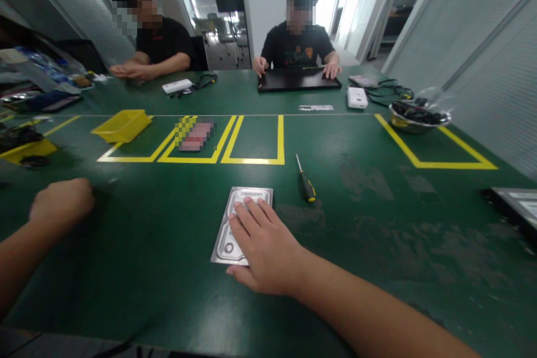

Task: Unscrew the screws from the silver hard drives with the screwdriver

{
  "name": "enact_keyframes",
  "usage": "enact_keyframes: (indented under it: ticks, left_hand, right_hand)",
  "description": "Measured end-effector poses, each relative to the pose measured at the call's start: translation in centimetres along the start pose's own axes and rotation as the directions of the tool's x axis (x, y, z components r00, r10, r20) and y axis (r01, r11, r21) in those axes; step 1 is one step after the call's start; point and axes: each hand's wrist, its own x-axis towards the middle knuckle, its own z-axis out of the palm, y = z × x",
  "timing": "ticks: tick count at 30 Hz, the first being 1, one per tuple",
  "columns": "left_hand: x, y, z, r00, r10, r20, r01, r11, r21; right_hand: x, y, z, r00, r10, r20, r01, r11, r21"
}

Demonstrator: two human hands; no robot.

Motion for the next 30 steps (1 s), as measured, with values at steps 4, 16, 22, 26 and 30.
enact_keyframes:
  ticks: [4,16,22,26,30]
  left_hand:
    - [-0.2,0.1,0.2,1.000,0.004,-0.018,-0.004,1.000,-0.006]
    - [-0.2,-0.4,1.3,0.983,0.051,-0.175,-0.052,0.999,0.000]
    - [1.2,-1.3,2.2,0.994,0.025,-0.108,-0.032,0.998,-0.060]
    - [1.6,-1.7,2.5,0.994,0.005,-0.108,-0.018,0.993,-0.118]
    - [0.9,-1.6,2.4,0.981,0.001,-0.193,-0.026,0.992,-0.124]
  right_hand:
    - [0.0,0.0,-0.1,1.000,0.005,0.002,-0.005,1.000,-0.006]
    - [0.1,0.0,0.1,1.000,0.006,-0.006,-0.006,1.000,0.001]
    - [0.1,0.0,0.1,1.000,0.002,-0.008,-0.002,1.000,-0.003]
    - [0.1,0.0,0.1,1.000,0.001,-0.012,-0.001,1.000,-0.006]
    - [0.0,0.0,0.1,1.000,0.003,-0.011,-0.003,1.000,-0.011]
